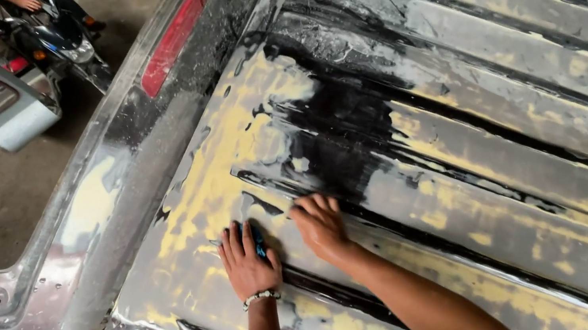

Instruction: The person is sanding a car body panel that has been covered with yellow body filler to smooth the surface.

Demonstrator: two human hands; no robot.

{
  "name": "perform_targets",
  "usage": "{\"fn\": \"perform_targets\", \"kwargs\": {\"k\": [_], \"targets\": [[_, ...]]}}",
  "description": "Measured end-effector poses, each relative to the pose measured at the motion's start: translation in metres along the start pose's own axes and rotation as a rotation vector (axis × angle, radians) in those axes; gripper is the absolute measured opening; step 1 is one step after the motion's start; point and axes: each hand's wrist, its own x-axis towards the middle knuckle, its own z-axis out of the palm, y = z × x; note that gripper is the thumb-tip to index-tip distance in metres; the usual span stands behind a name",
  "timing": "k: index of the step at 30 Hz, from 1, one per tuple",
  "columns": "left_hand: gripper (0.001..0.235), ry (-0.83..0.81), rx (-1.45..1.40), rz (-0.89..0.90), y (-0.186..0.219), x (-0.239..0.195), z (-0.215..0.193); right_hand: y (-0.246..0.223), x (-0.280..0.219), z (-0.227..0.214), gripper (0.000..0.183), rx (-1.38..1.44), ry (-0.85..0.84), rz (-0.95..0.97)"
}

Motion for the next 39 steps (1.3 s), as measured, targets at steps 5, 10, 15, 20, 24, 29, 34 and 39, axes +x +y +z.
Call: {"fn": "perform_targets", "kwargs": {"k": [5,10,15,20,24,29,34,39], "targets": [[0.073,0.025,-0.021,-0.016,0.004,-0.005,-0.005,-0.011,0.003,-0.019,0.019,0.071,-0.107,-0.001],[0.075,-0.007,-0.032,-0.005,-0.002,-0.004,-0.002,0.015,-0.059,-0.017,0.021,0.000,0.019,-0.014],[0.073,0.016,-0.063,-0.004,0.000,0.004,-0.004,-0.029,0.048,0.037,0.018,0.086,0.098,-0.032],[0.071,0.037,-0.084,-0.004,-0.001,0.000,-0.004,-0.032,0.044,0.027,0.026,0.061,0.052,-0.022],[0.075,-0.030,-0.075,-0.037,0.000,0.002,-0.014,0.007,-0.032,-0.019,0.026,-0.074,-0.018,-0.005],[0.076,-0.039,-0.080,-0.022,-0.001,-0.001,-0.011,0.013,-0.011,0.004,0.017,-0.120,0.030,0.031],[0.073,-0.011,-0.074,-0.020,-0.001,0.000,-0.009,-0.016,0.085,0.023,0.012,0.025,-0.028,0.002],[0.074,-0.023,-0.106,-0.020,-0.003,0.003,-0.012,0.019,0.008,-0.013,0.014,0.033,-0.009,-0.034]]}}
